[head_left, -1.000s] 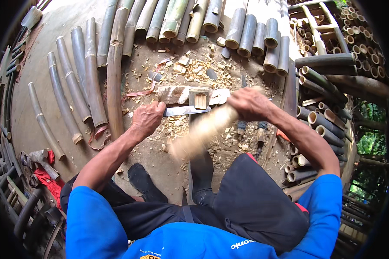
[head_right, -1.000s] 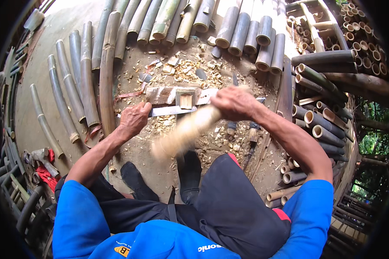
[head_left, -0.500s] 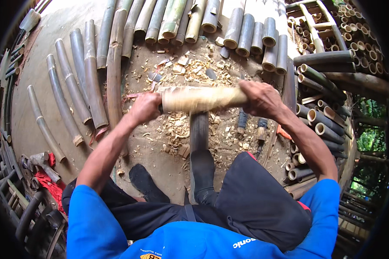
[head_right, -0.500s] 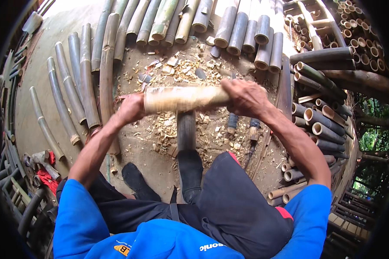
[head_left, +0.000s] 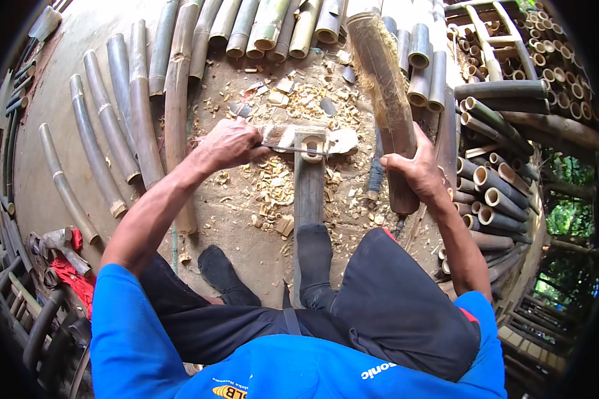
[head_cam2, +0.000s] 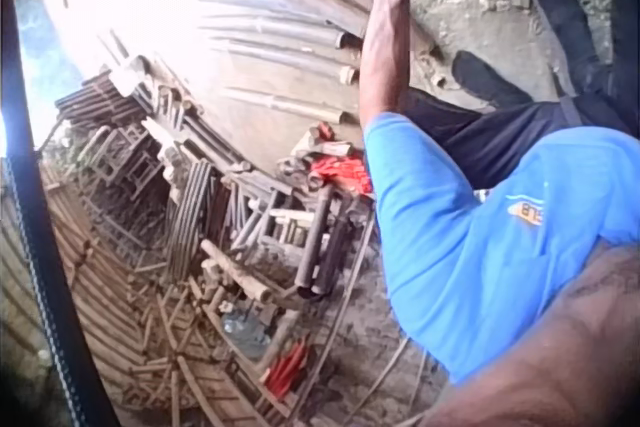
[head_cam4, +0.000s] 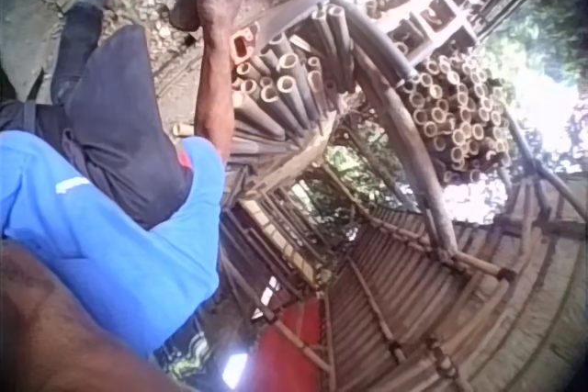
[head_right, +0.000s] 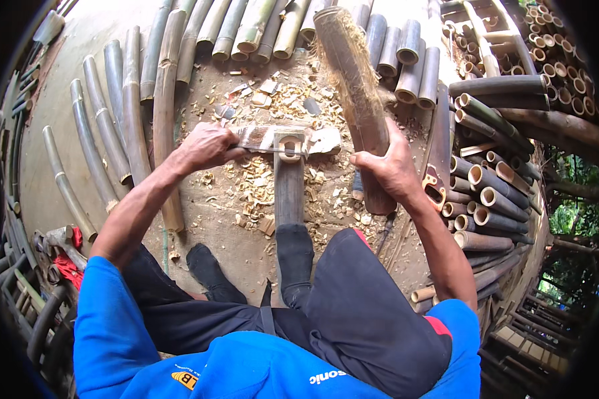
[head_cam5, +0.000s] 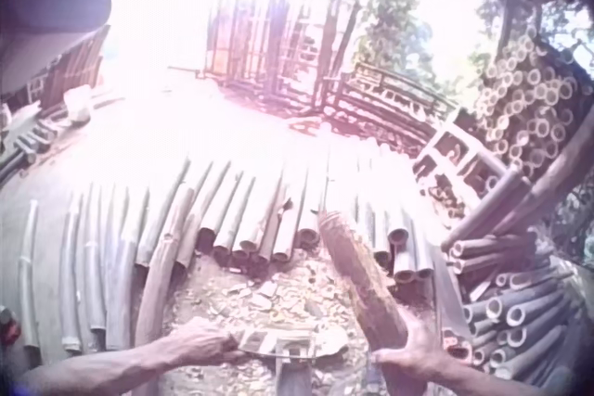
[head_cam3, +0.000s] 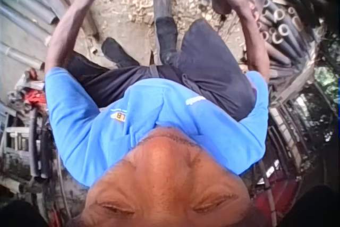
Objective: The person carves a notch into a bamboo section using a knife and a saw, then checks the fit by placing it against another bamboo pole.
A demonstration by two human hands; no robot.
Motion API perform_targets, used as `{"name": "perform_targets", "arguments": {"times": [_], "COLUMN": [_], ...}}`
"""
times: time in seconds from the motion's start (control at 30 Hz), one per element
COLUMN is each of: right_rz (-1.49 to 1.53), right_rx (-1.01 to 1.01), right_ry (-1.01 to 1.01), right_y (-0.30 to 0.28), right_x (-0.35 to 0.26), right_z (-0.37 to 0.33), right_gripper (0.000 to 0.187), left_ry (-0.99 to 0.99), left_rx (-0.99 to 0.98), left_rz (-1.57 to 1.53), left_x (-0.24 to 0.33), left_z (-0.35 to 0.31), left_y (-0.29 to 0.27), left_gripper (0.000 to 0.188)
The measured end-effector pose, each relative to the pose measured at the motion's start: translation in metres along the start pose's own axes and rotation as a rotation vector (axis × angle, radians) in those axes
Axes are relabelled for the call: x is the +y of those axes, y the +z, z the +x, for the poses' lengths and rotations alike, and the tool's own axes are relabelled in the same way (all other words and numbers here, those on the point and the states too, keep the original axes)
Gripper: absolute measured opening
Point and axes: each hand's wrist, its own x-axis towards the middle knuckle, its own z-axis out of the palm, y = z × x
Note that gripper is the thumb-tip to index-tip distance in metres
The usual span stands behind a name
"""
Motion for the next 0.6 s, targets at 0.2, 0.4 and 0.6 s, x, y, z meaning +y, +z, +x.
{"name": "perform_targets", "arguments": {"times": [0.2,0.4,0.6], "right_rz": [0.195,0.238,0.049], "right_rx": [0.024,-0.032,-0.01], "right_ry": [0.046,0.135,0.01], "right_y": [0.02,0.021,0.038], "right_x": [-0.01,-0.025,-0.019], "right_z": [-0.004,-0.005,-0.007], "right_gripper": [0.076,0.076,0.078], "left_ry": [-0.215,-0.083,-0.133], "left_rx": [0.191,0.045,0.065], "left_rz": [-0.429,-0.257,-0.214], "left_x": [-0.031,-0.027,-0.03], "left_z": [-0.001,-0.004,-0.012], "left_y": [-0.006,-0.005,0.001], "left_gripper": [0.055,0.066,0.067]}}
